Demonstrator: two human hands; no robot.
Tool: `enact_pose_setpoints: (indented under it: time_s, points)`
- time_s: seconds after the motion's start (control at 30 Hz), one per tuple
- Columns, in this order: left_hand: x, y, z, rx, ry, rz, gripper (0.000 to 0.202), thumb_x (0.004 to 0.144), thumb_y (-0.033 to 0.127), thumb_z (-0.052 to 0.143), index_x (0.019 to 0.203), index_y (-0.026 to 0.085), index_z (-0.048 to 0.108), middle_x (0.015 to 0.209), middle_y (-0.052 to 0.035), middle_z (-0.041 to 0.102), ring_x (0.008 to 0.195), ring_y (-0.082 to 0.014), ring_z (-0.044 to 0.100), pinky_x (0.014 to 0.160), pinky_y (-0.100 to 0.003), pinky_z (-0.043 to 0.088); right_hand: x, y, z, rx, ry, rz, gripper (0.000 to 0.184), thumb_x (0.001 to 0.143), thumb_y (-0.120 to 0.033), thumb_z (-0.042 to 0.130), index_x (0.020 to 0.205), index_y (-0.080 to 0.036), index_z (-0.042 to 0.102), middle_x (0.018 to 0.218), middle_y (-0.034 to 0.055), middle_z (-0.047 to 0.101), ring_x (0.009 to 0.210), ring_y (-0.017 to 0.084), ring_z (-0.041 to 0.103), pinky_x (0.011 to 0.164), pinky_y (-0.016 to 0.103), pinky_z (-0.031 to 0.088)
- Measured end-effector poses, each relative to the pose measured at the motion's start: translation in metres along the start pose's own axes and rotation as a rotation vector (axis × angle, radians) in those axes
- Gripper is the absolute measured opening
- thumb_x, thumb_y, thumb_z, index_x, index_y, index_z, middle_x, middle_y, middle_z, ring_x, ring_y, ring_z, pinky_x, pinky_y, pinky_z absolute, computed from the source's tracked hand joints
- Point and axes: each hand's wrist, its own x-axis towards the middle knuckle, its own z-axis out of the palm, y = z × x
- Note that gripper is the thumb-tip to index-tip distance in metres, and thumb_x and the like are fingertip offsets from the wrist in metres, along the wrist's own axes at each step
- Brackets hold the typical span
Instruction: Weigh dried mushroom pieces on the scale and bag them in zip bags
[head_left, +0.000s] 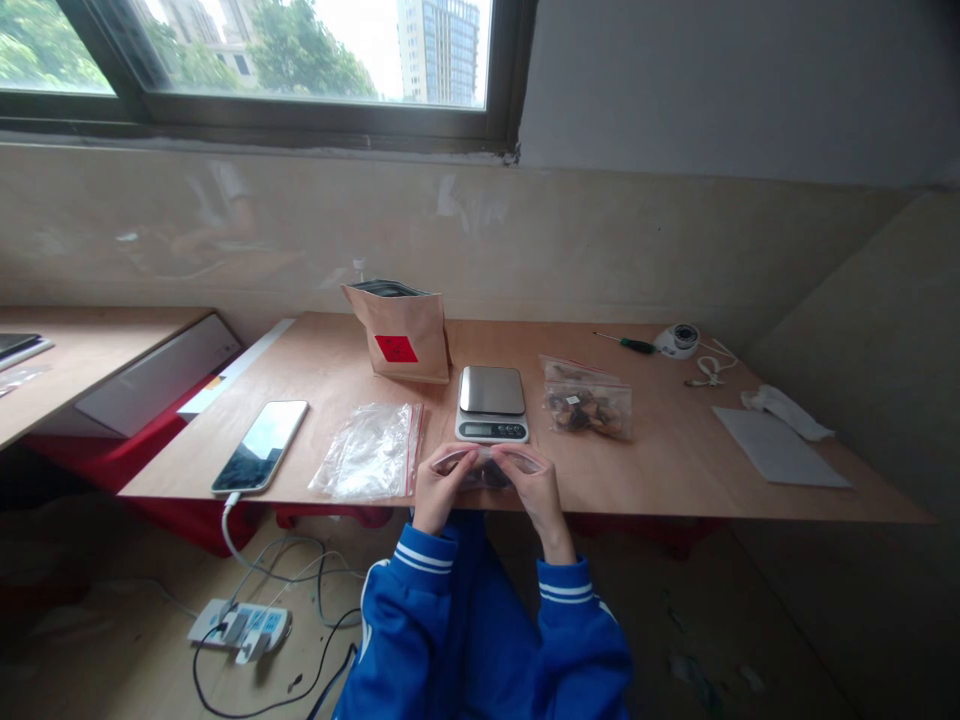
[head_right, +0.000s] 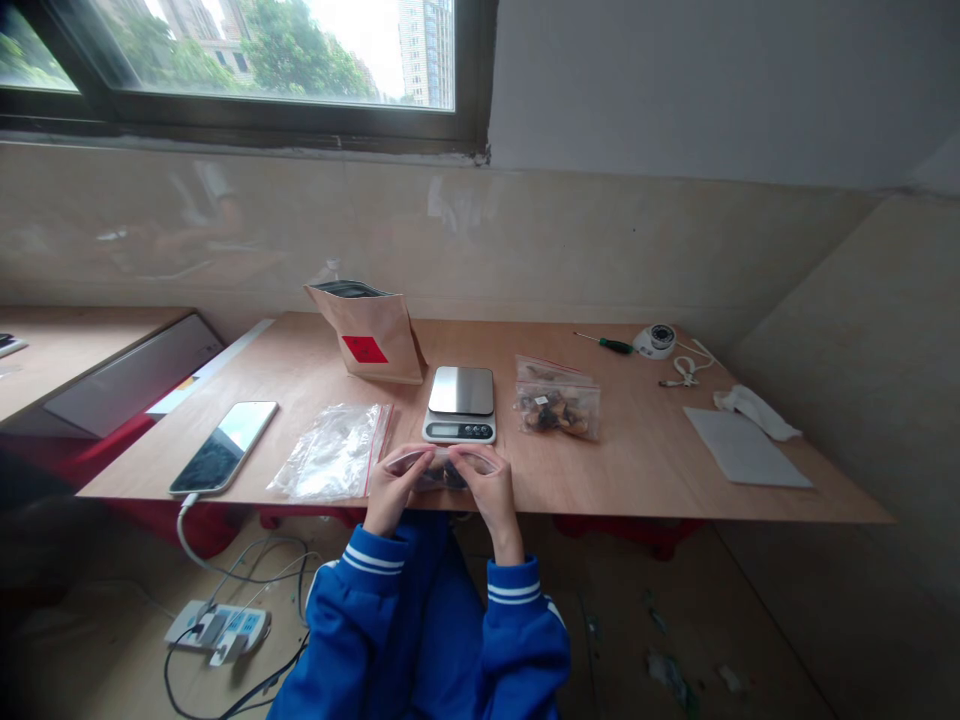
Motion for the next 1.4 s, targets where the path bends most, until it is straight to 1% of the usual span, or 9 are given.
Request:
enact_pose_setpoints:
  time_s: [0.17,0.33,0.47,0.73,0.93,1.1,1.23,1.3,1.4]
  points:
    - [0.000,0.000,0.002,-0.011,-0.006,-0.007,0.023,0.072,0.033,0.071,0.087,0.015,0.072,0.088,-0.0072,0.073,0.084,-0.0205,0.067,0.077,-0.029,0.053,-0.001,0.002,0.002,-0.034,0.084,-0.023,0.019,0.075,-0.036,0.070,0.082,-0.019,0.073,0.085,0.0062,0.073,0.084,0.022,0.067,0.082,0.036,0.053]
    - [-0.003,0.007,0.007,0.062,0.033,0.047,0.021,0.075,0.033,0.069,0.086,0.015,0.072,0.087,-0.0073,0.072,0.085,-0.0200,0.066,0.079,-0.029,0.051,-0.003,0.000,0.005,-0.105,0.163,-0.084,0.016,0.076,-0.036,0.069,0.079,-0.020,0.073,0.081,0.0056,0.071,0.082,0.021,0.066,0.081,0.037,0.053]
    - [-0.004,0.010,0.009,0.065,0.062,0.065,0.022,0.075,0.034,0.068,0.085,0.015,0.072,0.087,-0.0071,0.072,0.086,-0.0205,0.066,0.081,-0.030,0.050,-0.002,-0.001,0.004,-0.034,0.134,-0.049,0.016,0.075,-0.036,0.071,0.078,-0.020,0.073,0.082,0.0054,0.072,0.080,0.022,0.067,0.080,0.037,0.054]
    - [-0.003,0.001,0.003,0.084,-0.053,0.125,0.019,0.077,0.031,0.068,0.089,0.016,0.072,0.091,-0.0072,0.071,0.087,-0.0200,0.066,0.078,-0.029,0.052,-0.003,-0.012,0.001,0.075,-0.015,0.046,0.020,0.069,-0.034,0.075,0.081,-0.019,0.074,0.086,0.0052,0.074,0.082,0.022,0.069,0.077,0.034,0.057]
    - [-0.003,-0.004,0.003,0.061,-0.045,0.144,0.018,0.077,0.030,0.068,0.087,0.016,0.071,0.085,-0.0060,0.070,0.080,-0.0181,0.066,0.071,-0.027,0.053,-0.003,-0.005,0.009,0.088,0.015,0.032,0.017,0.070,-0.034,0.074,0.075,-0.017,0.072,0.077,0.0041,0.072,0.076,0.020,0.069,0.073,0.032,0.057]
    - [-0.005,-0.003,0.008,0.040,0.022,0.146,0.016,0.076,0.029,0.069,0.083,0.015,0.070,0.080,-0.0046,0.070,0.074,-0.0159,0.065,0.066,-0.024,0.052,-0.004,-0.004,0.016,0.053,0.095,-0.037,0.014,0.071,-0.032,0.073,0.073,-0.018,0.070,0.077,0.0030,0.069,0.075,0.018,0.067,0.070,0.030,0.057]
    - [-0.003,-0.001,0.007,0.058,0.026,0.134,0.018,0.076,0.031,0.069,0.084,0.015,0.070,0.081,-0.0054,0.070,0.076,-0.0169,0.065,0.069,-0.026,0.052,-0.004,-0.009,0.012,0.023,0.028,-0.020,0.015,0.076,-0.032,0.068,0.076,-0.017,0.068,0.077,0.0032,0.069,0.075,0.018,0.067,0.071,0.031,0.055]
    - [-0.002,0.000,0.006,0.090,0.031,0.146,0.018,0.077,0.031,0.067,0.086,0.015,0.070,0.085,-0.0059,0.070,0.080,-0.0177,0.065,0.074,-0.027,0.051,-0.003,-0.014,0.004,-0.043,0.019,-0.022,0.017,0.078,-0.034,0.066,0.085,-0.018,0.067,0.082,0.0044,0.071,0.079,0.020,0.066,0.074,0.033,0.053]
    - [-0.002,0.004,0.004,0.150,0.012,0.178,0.018,0.081,0.032,0.063,0.089,0.016,0.068,0.089,-0.0058,0.069,0.086,-0.0186,0.065,0.080,-0.028,0.050,0.000,-0.029,-0.006,-0.388,0.099,-0.182,0.021,0.078,-0.032,0.067,0.097,-0.022,0.067,0.097,0.0055,0.070,0.094,0.023,0.062,0.089,0.042,0.044]
